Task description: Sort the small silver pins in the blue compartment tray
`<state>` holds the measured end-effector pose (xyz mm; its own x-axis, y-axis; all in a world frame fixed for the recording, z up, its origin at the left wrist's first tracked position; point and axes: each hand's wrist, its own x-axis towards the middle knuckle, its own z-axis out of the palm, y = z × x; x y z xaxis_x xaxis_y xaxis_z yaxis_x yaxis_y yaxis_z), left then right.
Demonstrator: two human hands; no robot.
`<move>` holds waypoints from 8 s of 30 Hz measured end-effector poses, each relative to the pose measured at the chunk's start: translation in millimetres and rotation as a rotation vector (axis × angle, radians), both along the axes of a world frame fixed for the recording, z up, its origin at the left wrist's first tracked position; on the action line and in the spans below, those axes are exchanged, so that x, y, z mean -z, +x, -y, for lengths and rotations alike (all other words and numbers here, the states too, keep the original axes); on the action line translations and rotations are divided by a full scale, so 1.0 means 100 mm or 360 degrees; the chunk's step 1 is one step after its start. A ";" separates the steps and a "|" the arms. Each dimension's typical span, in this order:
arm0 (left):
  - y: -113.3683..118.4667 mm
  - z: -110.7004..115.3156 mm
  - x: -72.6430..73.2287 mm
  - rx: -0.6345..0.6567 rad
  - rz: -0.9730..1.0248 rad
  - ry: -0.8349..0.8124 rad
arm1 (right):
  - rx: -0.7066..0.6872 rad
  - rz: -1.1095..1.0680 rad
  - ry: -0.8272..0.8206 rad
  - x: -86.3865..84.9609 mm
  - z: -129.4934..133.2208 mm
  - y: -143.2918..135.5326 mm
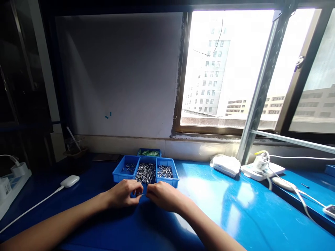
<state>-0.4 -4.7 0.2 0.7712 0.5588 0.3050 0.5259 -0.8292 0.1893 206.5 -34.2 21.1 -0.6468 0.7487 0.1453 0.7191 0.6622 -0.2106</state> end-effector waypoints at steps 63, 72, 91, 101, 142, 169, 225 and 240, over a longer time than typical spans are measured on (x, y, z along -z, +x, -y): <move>-0.01 -0.03 0.01 0.0116 0.0104 0.0268 | -0.0052 0.0036 -0.0001 -0.05 0.00 0.03; 0.02 -0.02 0.04 0.0271 0.0482 -0.0181 | -0.0066 -0.0058 -0.0057 0.06 -0.04 -0.03; -0.03 -0.05 0.00 -0.0015 0.0067 0.0192 | 0.0079 0.0012 0.0131 -0.03 -0.01 0.03; -0.06 -0.11 0.05 0.0018 -0.0077 0.0555 | 0.0032 0.0217 0.0177 0.02 0.02 -0.04; -0.03 -0.07 0.05 0.0211 0.0254 0.0490 | -0.0001 0.0136 0.0176 0.07 0.00 -0.05; -0.04 -0.07 0.07 0.0098 0.0041 0.0276 | 0.0023 -0.0080 0.0322 -0.10 0.02 0.02; -0.02 -0.04 0.03 -0.0021 0.0111 0.0112 | 0.0083 -0.0292 0.0141 -0.09 0.00 0.04; -0.03 -0.04 0.07 0.0003 -0.0097 0.0127 | 0.0011 -0.0173 0.0246 -0.07 0.00 0.02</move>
<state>-2.9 -1.1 -7.2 0.7909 0.5330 0.3006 0.5327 -0.8415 0.0904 208.2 -34.6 28.3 -0.6163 0.7162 0.3274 0.7022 0.6880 -0.1833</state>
